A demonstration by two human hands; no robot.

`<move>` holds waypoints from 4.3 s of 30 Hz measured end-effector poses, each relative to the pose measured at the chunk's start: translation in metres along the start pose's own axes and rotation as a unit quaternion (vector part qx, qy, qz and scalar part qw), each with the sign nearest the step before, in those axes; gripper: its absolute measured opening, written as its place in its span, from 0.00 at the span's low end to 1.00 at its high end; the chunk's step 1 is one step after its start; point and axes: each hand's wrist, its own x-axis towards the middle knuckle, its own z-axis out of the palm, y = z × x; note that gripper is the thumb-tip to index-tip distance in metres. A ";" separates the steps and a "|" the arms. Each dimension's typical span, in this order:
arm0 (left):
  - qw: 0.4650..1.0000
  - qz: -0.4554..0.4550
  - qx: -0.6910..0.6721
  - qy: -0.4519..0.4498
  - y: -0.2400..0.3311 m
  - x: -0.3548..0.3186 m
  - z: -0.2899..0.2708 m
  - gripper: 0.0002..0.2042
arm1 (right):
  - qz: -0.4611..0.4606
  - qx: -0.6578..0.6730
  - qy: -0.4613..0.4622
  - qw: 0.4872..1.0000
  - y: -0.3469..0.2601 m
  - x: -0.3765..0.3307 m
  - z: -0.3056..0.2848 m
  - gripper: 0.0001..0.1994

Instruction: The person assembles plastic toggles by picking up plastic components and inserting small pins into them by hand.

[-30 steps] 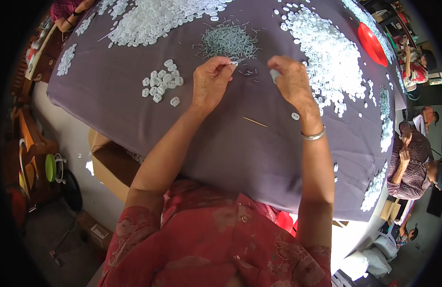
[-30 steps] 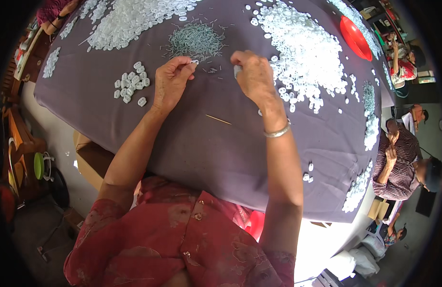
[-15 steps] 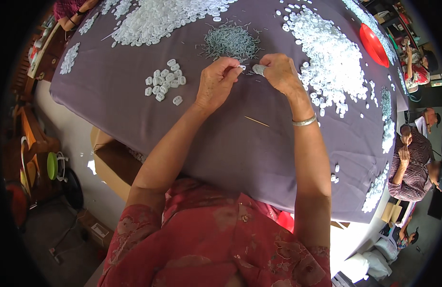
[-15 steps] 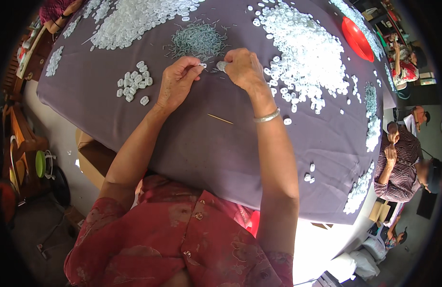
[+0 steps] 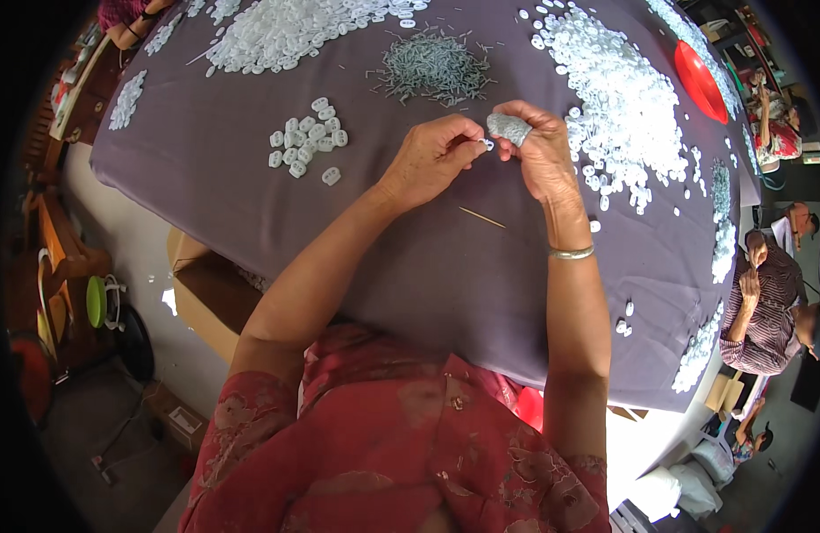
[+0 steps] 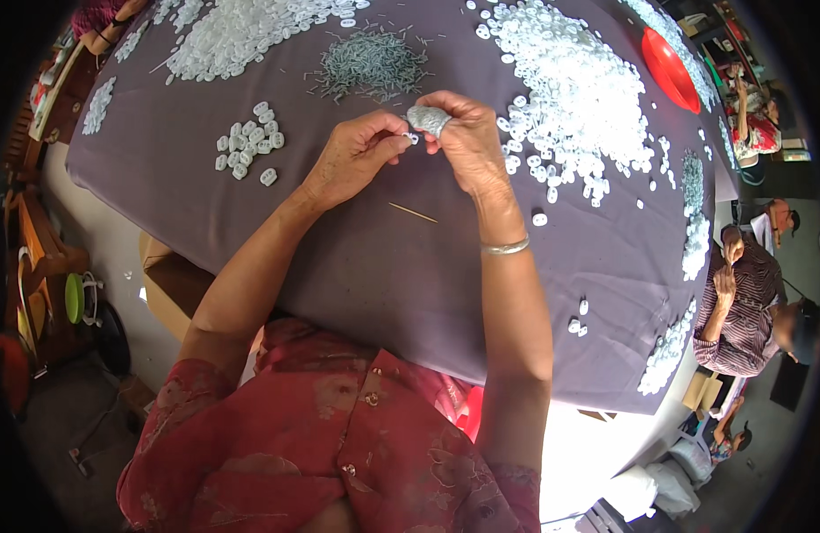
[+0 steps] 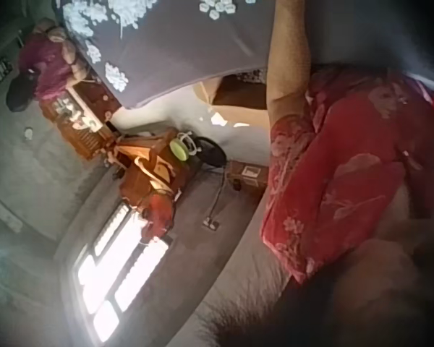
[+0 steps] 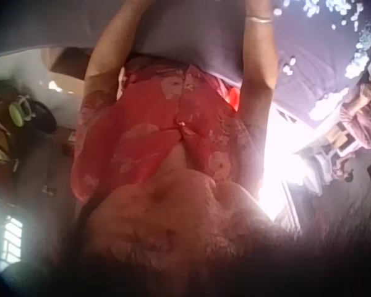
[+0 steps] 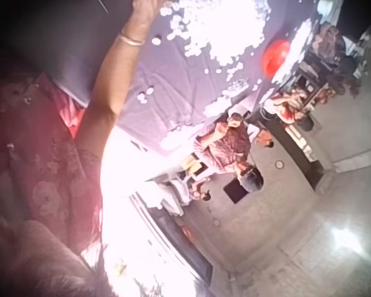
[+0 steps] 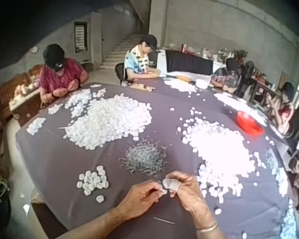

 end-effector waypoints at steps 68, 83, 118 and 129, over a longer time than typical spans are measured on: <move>0.999 0.044 0.018 0.007 -0.012 0.004 0.003 0.04 | -0.091 0.039 -0.006 0.995 0.030 -0.011 0.005 0.05; 0.997 0.034 -0.063 0.043 -0.013 0.006 -0.003 0.05 | -0.131 0.044 -0.002 0.990 0.025 -0.010 0.013 0.04; 0.998 -0.005 -0.041 -0.042 -0.006 -0.002 0.005 0.06 | -0.093 -0.482 0.018 0.871 -0.014 -0.095 -0.069 0.09; 0.998 -0.013 -0.029 -0.046 0.000 -0.002 0.005 0.07 | -0.147 -0.568 -0.022 0.809 -0.017 -0.091 -0.066 0.08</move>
